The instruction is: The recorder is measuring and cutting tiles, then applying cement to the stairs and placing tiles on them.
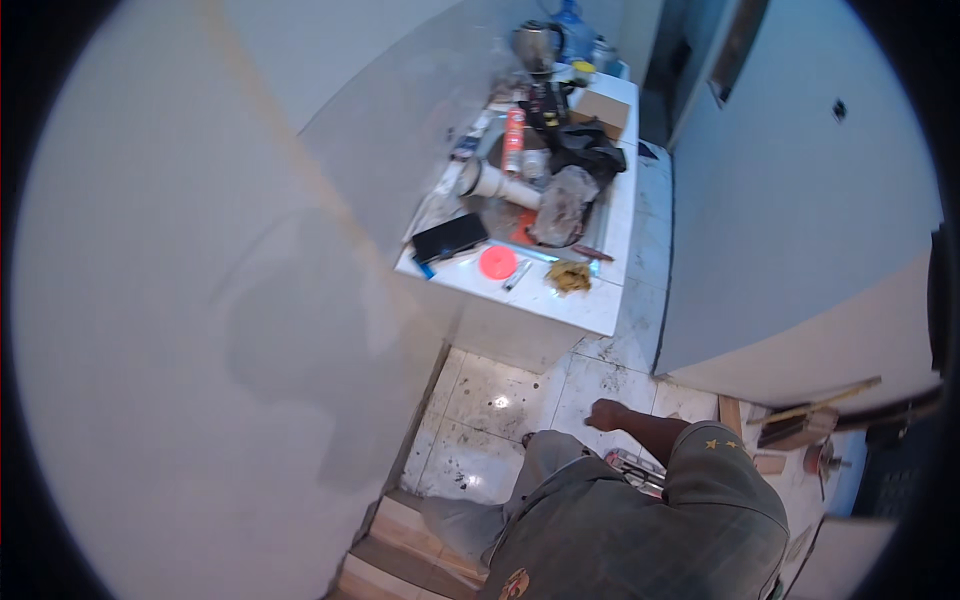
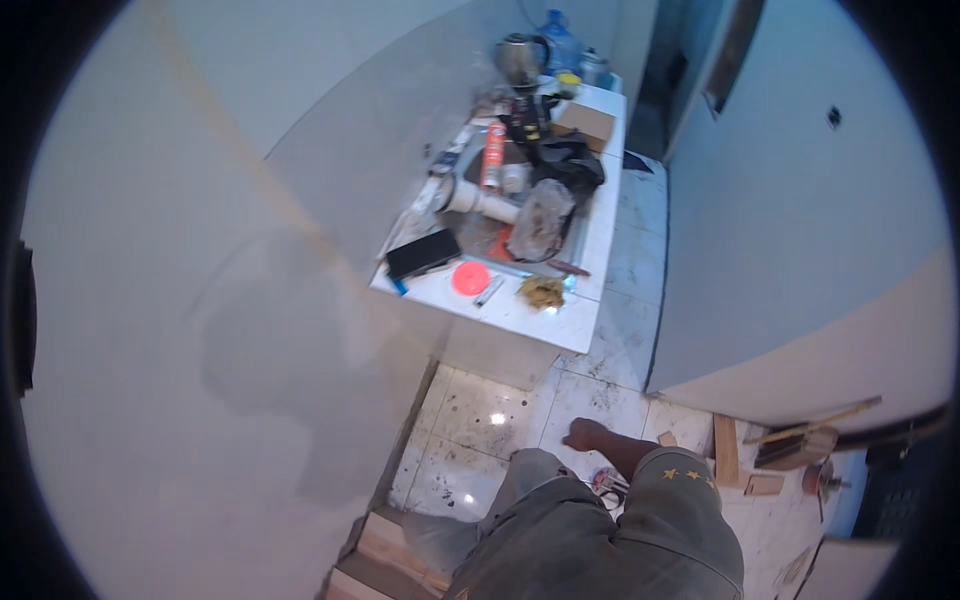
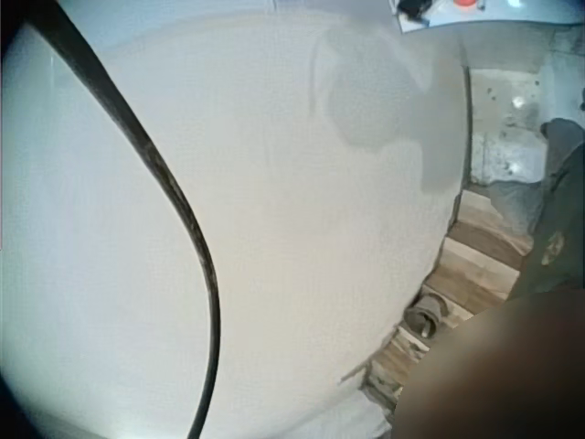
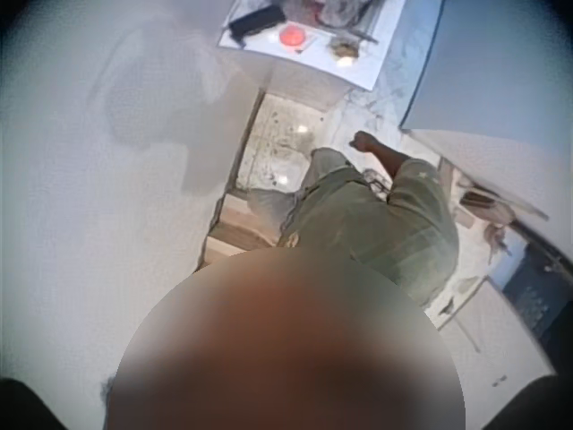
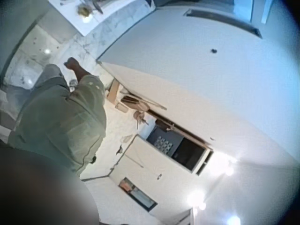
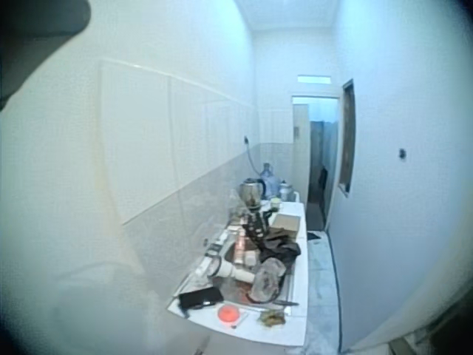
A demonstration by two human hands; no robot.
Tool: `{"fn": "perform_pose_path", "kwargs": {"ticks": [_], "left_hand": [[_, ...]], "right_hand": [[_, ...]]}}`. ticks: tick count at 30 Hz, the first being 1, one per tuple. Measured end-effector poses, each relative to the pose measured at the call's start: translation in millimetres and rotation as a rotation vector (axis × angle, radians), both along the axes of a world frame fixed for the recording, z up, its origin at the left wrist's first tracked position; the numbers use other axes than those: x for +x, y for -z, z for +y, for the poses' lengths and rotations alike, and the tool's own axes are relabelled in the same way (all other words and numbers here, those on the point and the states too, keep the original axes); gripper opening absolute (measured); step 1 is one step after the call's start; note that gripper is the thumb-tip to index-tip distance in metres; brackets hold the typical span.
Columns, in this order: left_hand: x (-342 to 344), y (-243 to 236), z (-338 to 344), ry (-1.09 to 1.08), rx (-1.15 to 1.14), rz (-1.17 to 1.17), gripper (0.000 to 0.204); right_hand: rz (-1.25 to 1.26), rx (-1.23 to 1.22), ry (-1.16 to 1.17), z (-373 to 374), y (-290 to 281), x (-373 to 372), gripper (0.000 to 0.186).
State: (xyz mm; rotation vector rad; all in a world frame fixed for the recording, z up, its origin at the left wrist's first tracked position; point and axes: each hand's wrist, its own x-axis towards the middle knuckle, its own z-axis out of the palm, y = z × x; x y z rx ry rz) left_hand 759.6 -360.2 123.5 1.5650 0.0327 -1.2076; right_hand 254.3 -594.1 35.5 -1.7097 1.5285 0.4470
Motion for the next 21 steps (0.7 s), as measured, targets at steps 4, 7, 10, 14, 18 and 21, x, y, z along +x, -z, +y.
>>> {"fn": "perform_pose_path", "kwargs": {"ticks": [4, 7, 10, 14, 18, 21], "left_hand": [[13, 0, -54, 0.388, 0.208, 0.087, 0.028], [12, 20, -104, 0.771, 0.384, 0.214, 0.028], [32, 38, -169, 1.099, 0.569, 0.267, 0.027], [64, 106, -226, 1.223, 0.885, 0.162, 0.031], [-29, 111, -288, 1.562, 0.881, -0.494, 0.033], [-78, 104, -302, 1.578, 0.906, -0.432, 0.028]], "right_hand": [[0.126, 0.034, 0.559, 13, -10, -61, 0.052], [0.165, -0.166, 0.477, 43, 1, -96, 0.042], [-0.097, -0.049, 1.029, 43, -24, -68, 0.036], [-0.353, -0.164, 1.339, 50, -44, -50, 0.035], [-0.166, -0.192, 1.342, 74, 1, -86, 0.037], [-0.147, -0.255, 1.394, 51, 33, -106, 0.028]]}}
